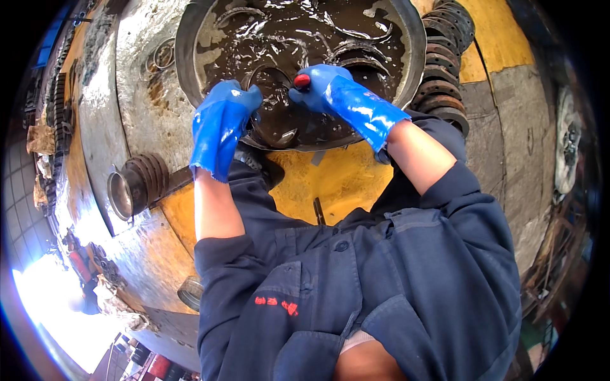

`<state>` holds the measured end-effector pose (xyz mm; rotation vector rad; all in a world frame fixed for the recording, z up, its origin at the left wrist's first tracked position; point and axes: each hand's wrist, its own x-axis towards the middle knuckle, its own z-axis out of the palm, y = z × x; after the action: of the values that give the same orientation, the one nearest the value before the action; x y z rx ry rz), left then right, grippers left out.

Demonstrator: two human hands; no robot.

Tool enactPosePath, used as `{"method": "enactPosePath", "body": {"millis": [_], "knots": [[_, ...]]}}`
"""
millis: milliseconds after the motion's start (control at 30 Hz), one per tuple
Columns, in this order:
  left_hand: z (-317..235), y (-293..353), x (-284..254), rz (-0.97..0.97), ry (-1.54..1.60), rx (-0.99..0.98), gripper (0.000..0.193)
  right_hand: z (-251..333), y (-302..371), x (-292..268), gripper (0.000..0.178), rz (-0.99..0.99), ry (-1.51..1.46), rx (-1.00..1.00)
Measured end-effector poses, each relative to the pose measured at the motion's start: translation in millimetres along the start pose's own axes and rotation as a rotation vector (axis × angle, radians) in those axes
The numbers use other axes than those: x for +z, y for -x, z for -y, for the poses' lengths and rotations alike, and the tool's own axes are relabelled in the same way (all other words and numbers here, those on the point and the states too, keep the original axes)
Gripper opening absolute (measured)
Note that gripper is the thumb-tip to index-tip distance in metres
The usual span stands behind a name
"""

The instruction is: The person repeatedly picks up metal rings from a basin of dark liquid, scrubs them with a red-handled brush, and returns them to the basin. The process is repeated for multiple rings throughout the clip.

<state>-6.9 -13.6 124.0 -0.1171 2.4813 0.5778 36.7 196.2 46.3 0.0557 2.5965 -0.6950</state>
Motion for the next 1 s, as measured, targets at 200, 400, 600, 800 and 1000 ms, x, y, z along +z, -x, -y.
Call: {"method": "enactPosePath", "body": {"millis": [200,400,600,800,1000], "knots": [[-5.1,-2.6,3.4,-0.036,-0.091,0.001,0.05,-3.4,13.5,-4.5,0.047,0.277,-0.302,0.019],[-24.8,19.6,-2.1,-0.016,-0.007,-0.016,0.049,-2.2,17.0,-17.2,0.049,0.339,-0.669,-0.011],[-8.3,-14.3,5.2,0.066,0.02,0.031,0.046,-10.0,-1.4,-5.8,0.045,0.378,-0.734,-0.077],[-43.3,-37.5,4.2,0.244,-0.237,0.129,0.051,-7.6,8.5,15.3,0.043,0.239,-0.368,-0.147],[-53.8,-58.0,14.2,0.168,-0.534,0.158,0.049,-3.0,1.1,45.8,0.042,0.241,-0.337,-0.073]]}}
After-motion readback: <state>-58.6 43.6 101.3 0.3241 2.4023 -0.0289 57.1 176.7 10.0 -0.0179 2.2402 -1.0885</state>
